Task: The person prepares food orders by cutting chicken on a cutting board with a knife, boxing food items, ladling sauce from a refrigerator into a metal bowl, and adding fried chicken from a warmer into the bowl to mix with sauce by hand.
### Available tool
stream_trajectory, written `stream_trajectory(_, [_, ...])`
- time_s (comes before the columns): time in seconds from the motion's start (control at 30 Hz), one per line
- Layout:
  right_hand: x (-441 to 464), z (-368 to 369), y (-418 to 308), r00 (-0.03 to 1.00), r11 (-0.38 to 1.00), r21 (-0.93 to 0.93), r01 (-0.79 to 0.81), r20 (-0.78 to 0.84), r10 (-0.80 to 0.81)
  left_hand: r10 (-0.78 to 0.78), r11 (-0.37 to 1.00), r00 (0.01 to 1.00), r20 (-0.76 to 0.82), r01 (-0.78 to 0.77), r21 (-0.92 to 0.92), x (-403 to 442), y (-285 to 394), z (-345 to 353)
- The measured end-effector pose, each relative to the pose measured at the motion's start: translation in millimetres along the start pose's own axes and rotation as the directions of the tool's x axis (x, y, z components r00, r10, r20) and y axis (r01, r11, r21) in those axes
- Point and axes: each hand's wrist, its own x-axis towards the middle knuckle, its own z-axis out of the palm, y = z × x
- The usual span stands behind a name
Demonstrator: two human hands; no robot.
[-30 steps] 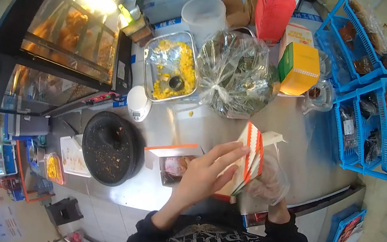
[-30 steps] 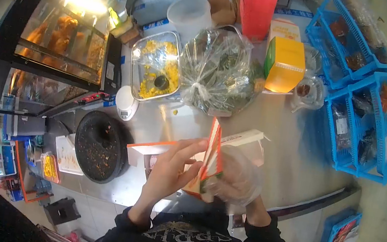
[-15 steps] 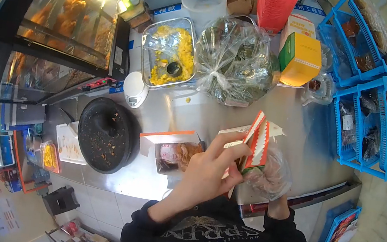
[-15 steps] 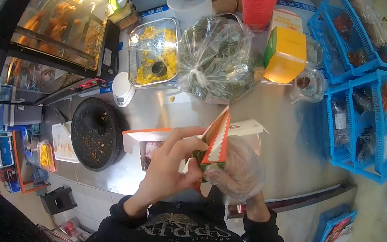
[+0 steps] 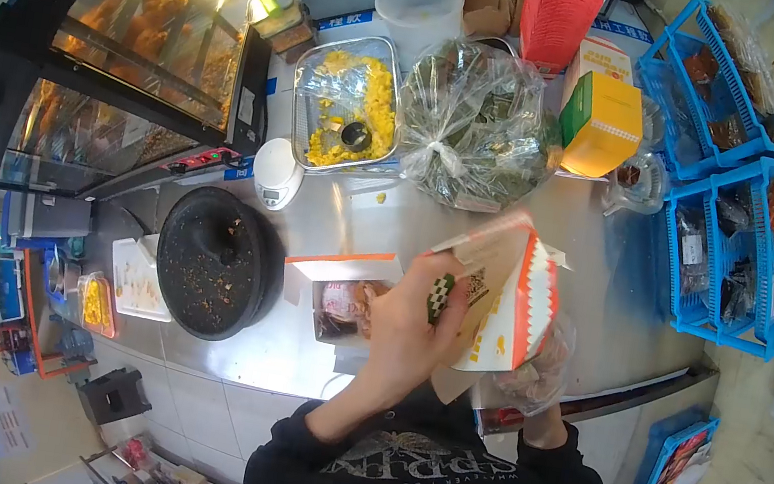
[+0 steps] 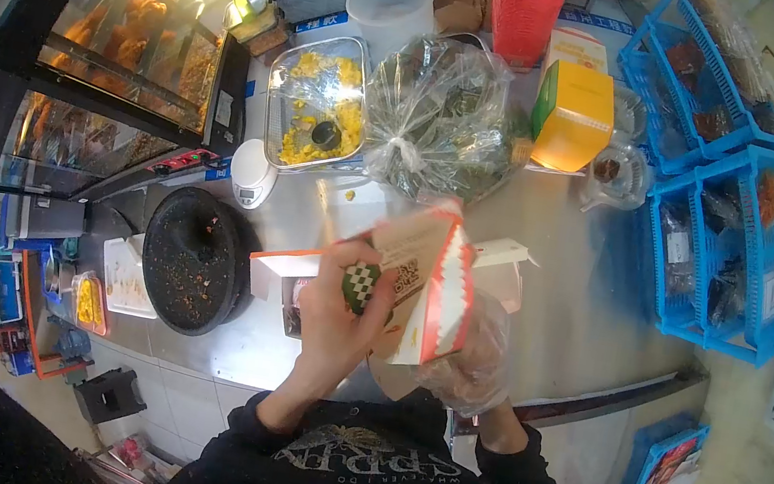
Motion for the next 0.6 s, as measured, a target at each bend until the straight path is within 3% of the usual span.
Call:
stream_trajectory(0.1, [0, -7, -5, 0.999, 0.998, -0.021, -0.051, -0.010, 0.051, -0.006, 0.996, 0.992, -0.127, 0.018, 0.091, 8, -15, -14])
stream_trajectory(0.17, [-3, -16, -8, 0.996, 0.996, -0.035, -0.085, -0.030, 0.084, -0.172, 0.984, 0.957, -0.233, 0.154, -0.094, 13, -26, -26])
stream_trajectory(0.27, [-6, -43, -12, 0.978, 0.984, -0.067, -0.166, -0.137, 0.156, -0.140, 0.990, 0.942, -0.304, 0.140, -0.021, 12, -45, -40])
stream_trajectory(0.33, [-4, -74, -18, 0.934, 0.977, -0.065, -0.204, -0.310, 0.175, 0.083, 0.979, 0.937, -0.339, -0.013, 0.203, 11, -55, -62])
stream_trajectory(0.37, [-2, -93, -23, 0.898, 0.978, -0.052, -0.202, -0.409, 0.164, -0.012, 0.997, 0.939, -0.343, 0.039, 0.073, 7, -48, -77])
stream_trajectory(0.43, [13, -130, -34, 0.791, 0.991, -0.014, -0.136, -0.604, 0.100, -0.169, 0.979, 0.955, -0.243, 0.135, -0.151, -4, -46, -112])
stream_trajectory(0.47, [30, -146, -38, 0.735, 0.997, 0.005, -0.081, -0.675, 0.063, -0.114, 0.988, 0.952, -0.283, 0.080, -0.129, -5, -42, -120])
stream_trajectory(0.5, [54, -159, -38, 0.688, 0.999, 0.022, -0.030, -0.725, 0.037, -0.169, 0.962, 0.953, -0.252, 0.105, -0.250, -8, -43, -130])
stream_trajectory(0.57, [118, -170, -25, 0.597, 0.996, 0.080, 0.043, -0.801, 0.038, -0.187, 0.961, 0.930, -0.315, 0.107, -0.255, -8, -45, -135])
stream_trajectory(0.6, [141, -182, -9, 0.692, 0.980, 0.076, 0.181, -0.719, -0.072, -0.165, 0.964, 0.934, -0.316, 0.086, -0.250, -12, -47, -138])
